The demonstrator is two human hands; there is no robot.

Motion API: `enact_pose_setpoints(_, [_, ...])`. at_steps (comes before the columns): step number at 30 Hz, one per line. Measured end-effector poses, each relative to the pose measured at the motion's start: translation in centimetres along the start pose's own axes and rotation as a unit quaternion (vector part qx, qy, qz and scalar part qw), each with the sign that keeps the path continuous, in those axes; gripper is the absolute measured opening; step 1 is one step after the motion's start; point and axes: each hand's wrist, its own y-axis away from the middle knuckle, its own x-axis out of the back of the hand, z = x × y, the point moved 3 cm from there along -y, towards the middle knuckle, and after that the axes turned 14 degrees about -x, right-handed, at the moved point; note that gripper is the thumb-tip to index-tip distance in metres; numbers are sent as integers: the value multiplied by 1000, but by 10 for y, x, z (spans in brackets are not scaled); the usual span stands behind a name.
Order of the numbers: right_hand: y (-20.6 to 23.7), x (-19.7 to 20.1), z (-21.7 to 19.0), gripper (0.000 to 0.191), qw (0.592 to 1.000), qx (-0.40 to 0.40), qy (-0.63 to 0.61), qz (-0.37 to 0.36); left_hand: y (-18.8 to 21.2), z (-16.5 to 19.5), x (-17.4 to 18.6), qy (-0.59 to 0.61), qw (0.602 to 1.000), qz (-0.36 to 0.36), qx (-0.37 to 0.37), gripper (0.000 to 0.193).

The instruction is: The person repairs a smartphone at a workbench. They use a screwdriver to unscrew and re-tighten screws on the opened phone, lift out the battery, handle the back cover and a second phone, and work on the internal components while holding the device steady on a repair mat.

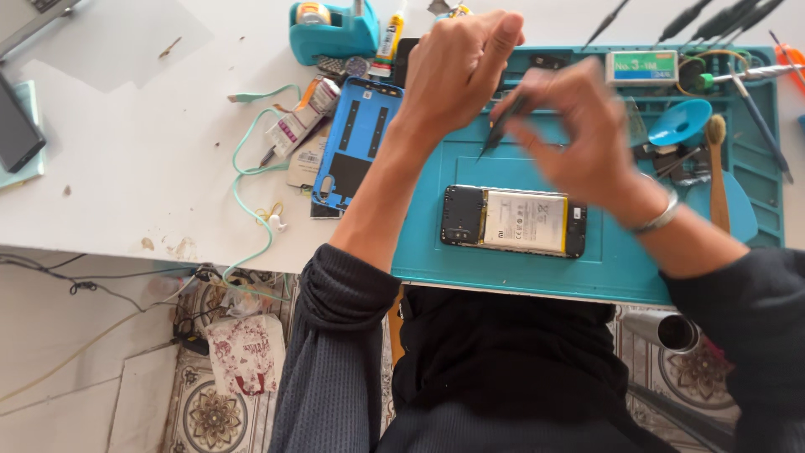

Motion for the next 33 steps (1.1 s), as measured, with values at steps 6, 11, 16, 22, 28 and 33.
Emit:
enact_pose_setpoints(6, [-13,47,24,31,992,-11,113,49,2,-4,-5,-51,998,-29,34,30])
enact_pose_setpoints(11, [-14,54,25,29,976,8,198,89,7,-2,-9,17,995,-100,1,14])
enact_pose_setpoints(16, [-13,70,26,25,969,35,212,124,7,20,-39,18,969,-229,-89,11])
enact_pose_setpoints(22, [-9,83,31,32,972,43,201,110,4,25,-68,-1,959,-265,-103,7])
enact_pose_setpoints(28, [-9,83,31,27,973,24,197,113,7,27,-72,44,957,-266,-108,9])
enact_pose_setpoints(33, [-5,81,29,19,971,13,205,124,6,16,-51,54,983,-172,-36,18])
